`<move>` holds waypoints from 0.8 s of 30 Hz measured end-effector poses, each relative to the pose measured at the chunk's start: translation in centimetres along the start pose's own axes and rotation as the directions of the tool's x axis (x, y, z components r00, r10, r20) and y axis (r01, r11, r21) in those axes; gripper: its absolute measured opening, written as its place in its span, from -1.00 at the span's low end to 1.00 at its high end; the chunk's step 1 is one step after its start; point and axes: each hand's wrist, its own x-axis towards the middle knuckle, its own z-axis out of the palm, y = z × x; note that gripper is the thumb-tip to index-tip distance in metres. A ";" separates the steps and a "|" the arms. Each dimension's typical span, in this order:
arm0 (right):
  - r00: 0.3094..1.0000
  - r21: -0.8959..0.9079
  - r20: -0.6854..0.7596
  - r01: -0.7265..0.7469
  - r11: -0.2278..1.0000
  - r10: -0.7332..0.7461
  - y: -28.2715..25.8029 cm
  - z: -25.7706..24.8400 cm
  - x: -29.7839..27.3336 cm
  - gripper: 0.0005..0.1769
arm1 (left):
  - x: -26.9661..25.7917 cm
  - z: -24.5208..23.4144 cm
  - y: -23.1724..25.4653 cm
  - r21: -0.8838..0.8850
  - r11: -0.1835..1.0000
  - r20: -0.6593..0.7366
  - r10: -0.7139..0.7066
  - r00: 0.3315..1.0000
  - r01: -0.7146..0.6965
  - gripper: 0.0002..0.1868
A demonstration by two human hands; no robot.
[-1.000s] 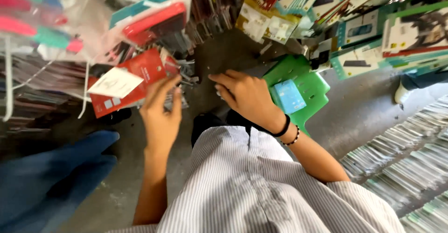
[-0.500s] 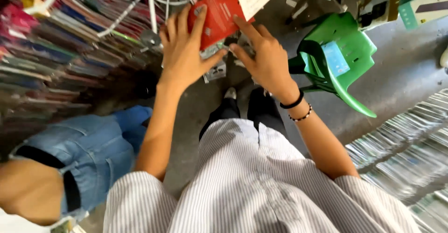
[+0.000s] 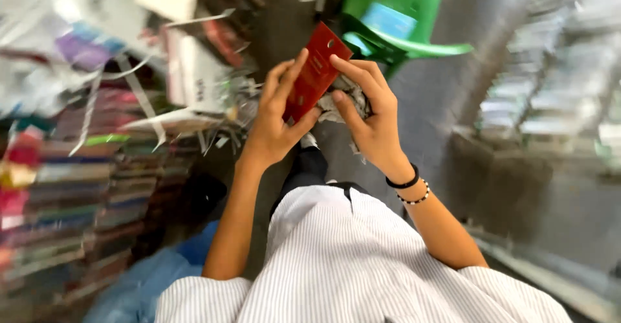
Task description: Cleaning and organizing phone screen protector packaging in a retail store using a cloth.
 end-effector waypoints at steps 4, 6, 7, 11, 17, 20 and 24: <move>0.944 -0.014 -0.319 -0.094 0.995 0.085 -0.9 -4.8 -8.1 -0.57 | -1.0 9.3 1.3 -0.720 0.637 0.409 0.070 0.910 0.274 -0.17; 0.881 -0.013 -0.458 -0.143 0.990 0.121 -0.9 -6.1 -12.2 -0.60 | -2.8 13.9 1.3 -0.807 0.331 0.549 0.116 0.828 0.489 -0.18; 0.828 -0.011 -0.542 -0.179 0.984 0.144 -0.8 -6.8 -14.2 -0.63 | -3.9 16.0 1.4 -0.793 0.118 0.609 0.178 0.773 0.598 -0.21; 0.636 -0.010 -0.742 -0.324 0.946 0.210 -2.6 -8.0 -21.8 -0.65 | -8.5 21.3 2.9 -0.601 -0.179 0.718 0.307 0.625 0.779 -0.22; 0.522 -0.082 -0.832 -0.448 0.890 0.186 -5.5 -4.9 -28.0 -0.55 | -13.0 22.7 8.7 -0.492 -0.227 0.827 0.180 0.533 0.840 -0.15; 0.509 -0.069 -0.832 -0.489 0.870 0.220 -6.0 -1.2 -29.8 -0.55 | -14.9 22.9 8.6 -0.488 -0.148 0.820 0.258 0.510 0.860 -0.17; 0.559 -0.114 -0.799 -0.501 0.858 0.220 -6.2 1.0 -31.2 -0.53 | -17.2 21.8 8.3 -0.497 -0.170 0.814 0.250 0.525 0.851 -0.24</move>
